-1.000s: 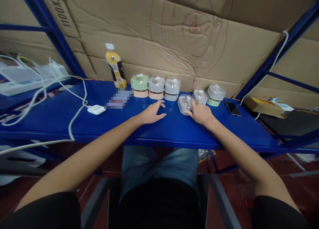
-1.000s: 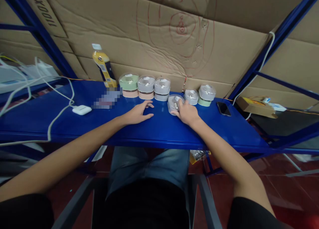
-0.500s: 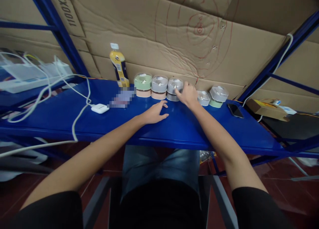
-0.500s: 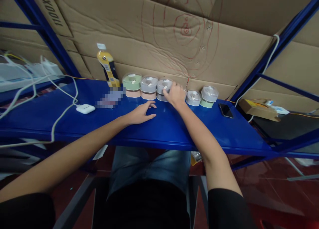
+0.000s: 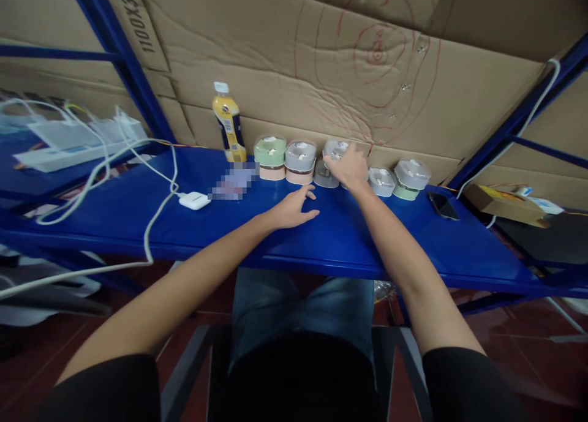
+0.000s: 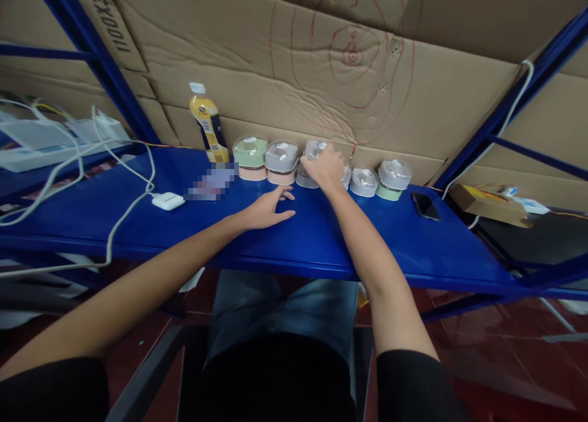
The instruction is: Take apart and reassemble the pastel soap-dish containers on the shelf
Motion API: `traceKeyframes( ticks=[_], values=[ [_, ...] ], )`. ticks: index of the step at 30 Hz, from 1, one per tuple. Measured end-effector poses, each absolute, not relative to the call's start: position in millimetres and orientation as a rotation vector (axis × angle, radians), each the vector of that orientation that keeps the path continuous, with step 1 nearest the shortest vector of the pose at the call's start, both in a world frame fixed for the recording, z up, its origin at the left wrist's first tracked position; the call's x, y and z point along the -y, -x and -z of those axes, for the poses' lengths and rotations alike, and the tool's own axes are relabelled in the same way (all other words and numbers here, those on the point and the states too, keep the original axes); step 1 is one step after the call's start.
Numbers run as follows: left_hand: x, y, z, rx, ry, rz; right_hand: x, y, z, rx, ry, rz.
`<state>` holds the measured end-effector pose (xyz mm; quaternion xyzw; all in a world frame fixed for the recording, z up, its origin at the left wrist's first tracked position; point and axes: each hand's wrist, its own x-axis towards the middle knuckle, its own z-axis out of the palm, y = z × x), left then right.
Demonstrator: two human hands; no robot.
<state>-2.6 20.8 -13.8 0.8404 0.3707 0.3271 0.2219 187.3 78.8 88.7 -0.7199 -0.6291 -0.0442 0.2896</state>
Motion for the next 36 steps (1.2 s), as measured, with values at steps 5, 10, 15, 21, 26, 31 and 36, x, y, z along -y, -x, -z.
traceKeyframes(
  ticks=[5, 10, 15, 21, 26, 31, 36],
  values=[
    [-25, 6, 11, -0.956, -2.058, -1.071, -55, -252, -87, 1.929, 1.534, -0.051],
    [-28, 8, 5, -0.823, -1.999, -1.083, -21, -298, -64, 2.337, 1.065, -0.519],
    [-18, 9, 4, -0.76, -2.073, -0.901, -8, -295, -46, 2.528, 0.877, -0.768],
    [-15, 6, 7, -0.776, -2.09, -0.94, 3, -266, -39, 2.512, 0.985, -0.393],
    [-15, 9, 7, -0.79, -2.131, -0.958, 5, -265, -41, 2.444, 0.913, -0.307],
    [-7, 10, 1, -0.823, -2.398, -0.917, -10, -302, -48, 2.17, 1.058, -0.305],
    [0, 8, -2, -0.824, -2.532, -0.81, -21, -314, -46, 2.005, 1.229, -0.272]
  ],
)
